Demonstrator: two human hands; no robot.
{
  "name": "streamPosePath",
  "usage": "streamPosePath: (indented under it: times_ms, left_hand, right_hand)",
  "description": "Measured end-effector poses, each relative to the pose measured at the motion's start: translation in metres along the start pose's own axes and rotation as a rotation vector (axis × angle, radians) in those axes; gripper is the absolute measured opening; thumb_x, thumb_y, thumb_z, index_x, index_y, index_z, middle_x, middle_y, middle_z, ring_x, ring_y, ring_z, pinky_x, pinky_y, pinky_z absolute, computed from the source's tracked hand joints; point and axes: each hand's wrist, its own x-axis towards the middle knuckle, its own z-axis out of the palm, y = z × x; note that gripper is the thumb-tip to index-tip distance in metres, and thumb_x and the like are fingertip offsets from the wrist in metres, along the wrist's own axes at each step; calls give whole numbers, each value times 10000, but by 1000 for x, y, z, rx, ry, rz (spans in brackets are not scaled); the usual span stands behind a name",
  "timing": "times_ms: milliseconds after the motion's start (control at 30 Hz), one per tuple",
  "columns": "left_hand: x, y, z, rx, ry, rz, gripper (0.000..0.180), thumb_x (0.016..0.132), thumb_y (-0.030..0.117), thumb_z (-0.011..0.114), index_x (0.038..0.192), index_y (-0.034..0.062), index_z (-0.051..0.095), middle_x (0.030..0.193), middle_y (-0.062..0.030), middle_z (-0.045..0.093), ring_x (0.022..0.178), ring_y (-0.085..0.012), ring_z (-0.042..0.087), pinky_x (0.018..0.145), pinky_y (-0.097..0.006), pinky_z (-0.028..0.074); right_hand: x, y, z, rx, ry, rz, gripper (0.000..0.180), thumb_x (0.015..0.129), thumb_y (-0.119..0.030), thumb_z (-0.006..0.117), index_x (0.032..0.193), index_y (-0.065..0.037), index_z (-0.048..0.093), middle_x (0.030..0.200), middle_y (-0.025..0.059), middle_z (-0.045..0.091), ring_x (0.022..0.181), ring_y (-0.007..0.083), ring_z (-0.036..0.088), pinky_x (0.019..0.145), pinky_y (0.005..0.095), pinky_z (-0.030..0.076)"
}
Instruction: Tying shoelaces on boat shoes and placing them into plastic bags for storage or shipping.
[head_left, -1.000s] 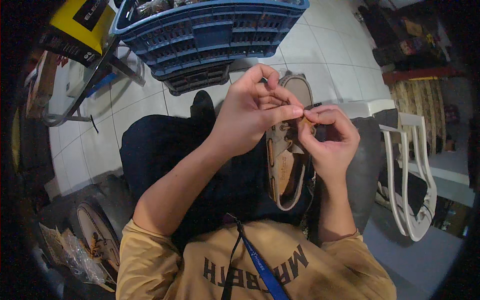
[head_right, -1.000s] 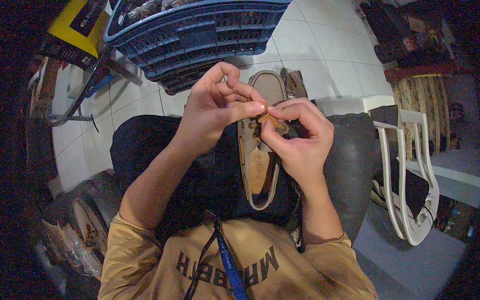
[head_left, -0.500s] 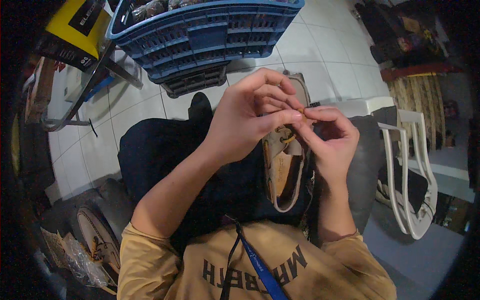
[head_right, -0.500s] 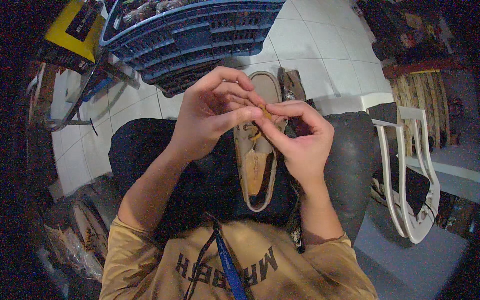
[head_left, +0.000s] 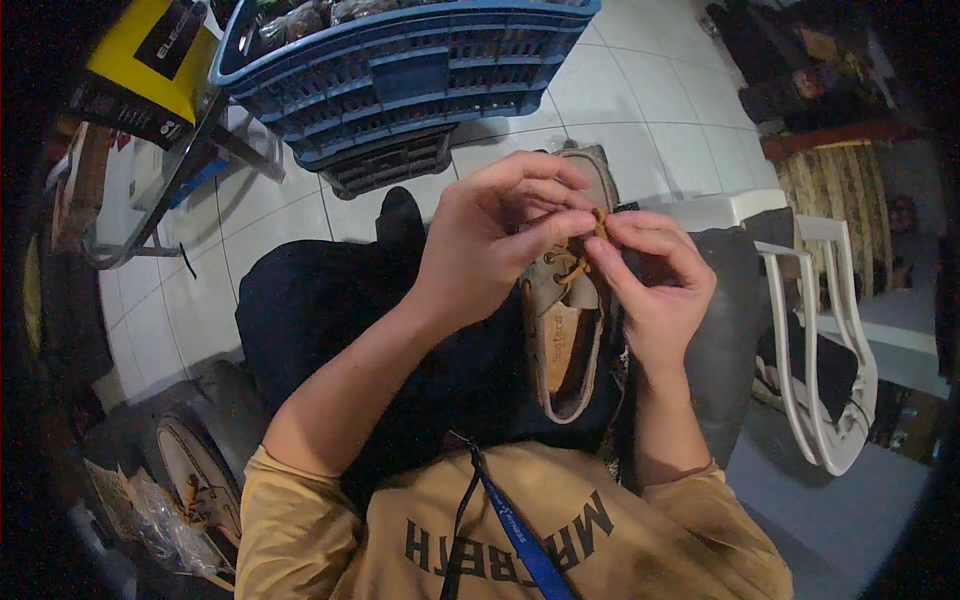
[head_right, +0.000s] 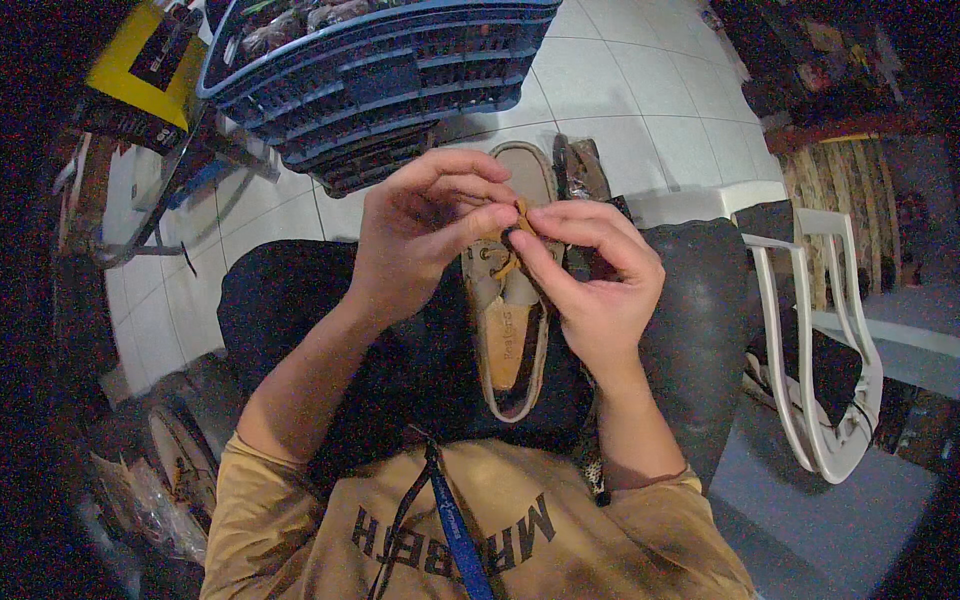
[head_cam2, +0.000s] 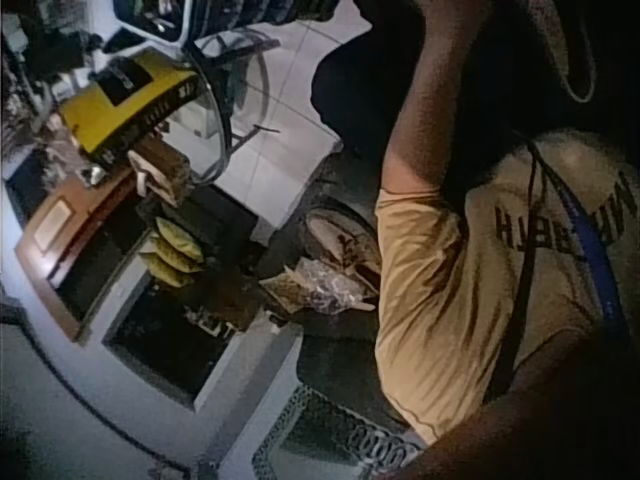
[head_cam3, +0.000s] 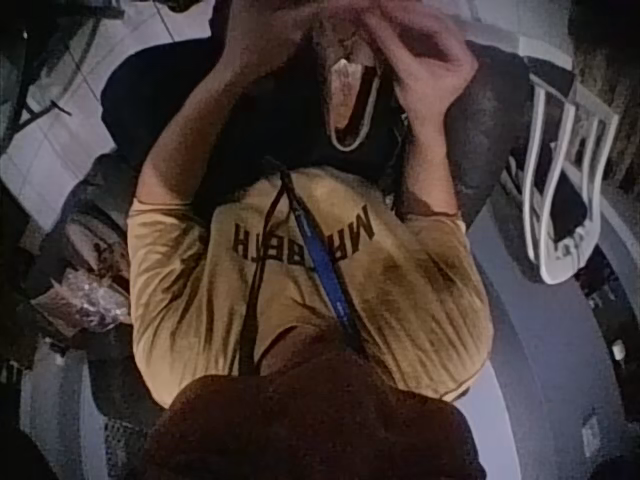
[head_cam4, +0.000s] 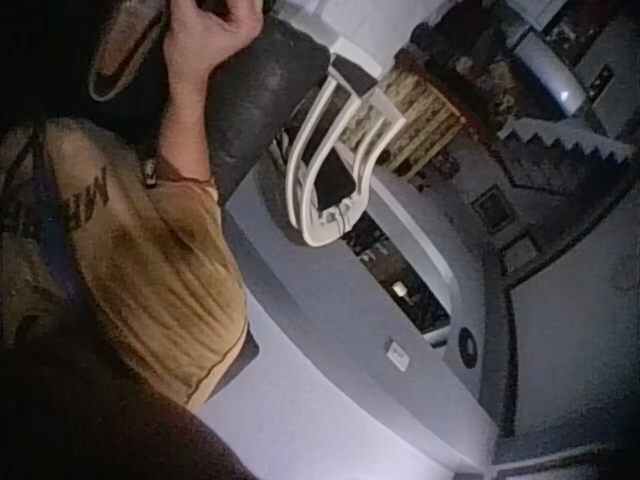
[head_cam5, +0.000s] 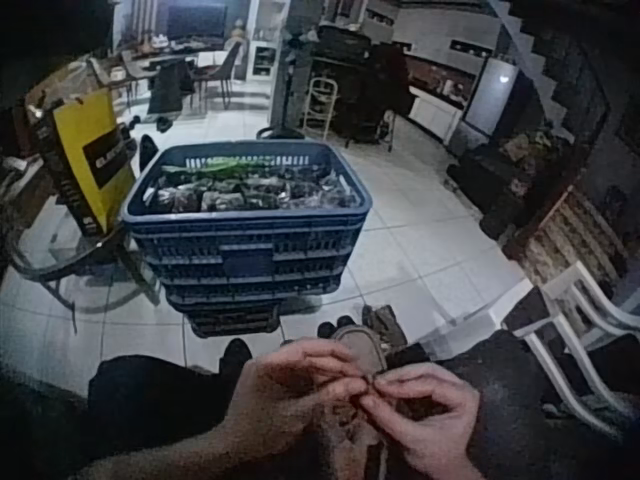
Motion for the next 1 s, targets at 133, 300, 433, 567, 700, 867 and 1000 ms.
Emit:
streamPosePath:
  times_ms: [133, 300, 433, 567, 700, 867, 1000]
  left_hand:
    - [-2, -5, 3, -145, -36, 3, 337, 886, -22, 770, 1193, -8, 632, 1089, -73, 715, 981, -122, 703, 881, -253, 563]
    - [1, -6, 2, -166, -45, 28, 283, 900, -7, 755, 1162, -18, 650, 1075, -71, 694, 984, -106, 689, 886, -246, 558]
    - [2, -6, -1, -116, -65, -25, 353, 887, -26, 764, 1211, 4, 627, 1095, -91, 724, 1000, -136, 710, 913, -277, 565]
    - [1, -5, -2, -106, -43, 3, 353, 876, -34, 771, 1202, 0, 641, 1114, -121, 737, 996, -139, 716, 907, -276, 569]
    - [1, -3, 0, -86, -11, 34, 370, 858, -44, 783, 1202, -2, 651, 1100, -135, 744, 988, -144, 720, 896, -279, 575]
    - [1, -2, 0, -65, -4, 59, 384, 857, -50, 777, 1216, -4, 647, 1084, -138, 749, 989, -144, 720, 891, -275, 575]
    - [1, -3, 1, -80, 8, 114, 412, 860, -54, 770, 1245, -9, 632, 1077, -136, 746, 974, -135, 718, 879, -263, 572]
  right_hand:
    - [0, -1, 3, -139, 46, -92, 195, 743, 33, 867, 906, -10, 769, 1016, 124, 755, 941, 193, 717, 859, 313, 549]
    - [3, -4, 0, -103, 24, -81, 177, 759, 36, 848, 910, -3, 765, 997, 111, 756, 915, 186, 721, 847, 310, 552]
    - [11, -13, -2, 82, 82, 197, 127, 805, 13, 820, 915, 13, 757, 973, 102, 752, 880, 172, 707, 826, 294, 544]
    - [19, -7, -5, -112, -36, 45, 104, 832, -6, 805, 918, 21, 752, 963, 95, 748, 840, 148, 686, 788, 267, 529]
    - [18, -9, -2, -107, -36, 42, 91, 841, -12, 802, 903, 18, 741, 923, 78, 729, 810, 128, 655, 743, 257, 513]
    - [19, -9, -1, -39, -27, 88, 76, 866, -6, 777, 901, 15, 714, 921, 62, 709, 801, 119, 633, 734, 254, 501]
    - [20, -6, 0, 34, -55, 132, 62, 903, -23, 746, 926, 6, 696, 922, 31, 696, 821, 77, 606, 748, 228, 473]
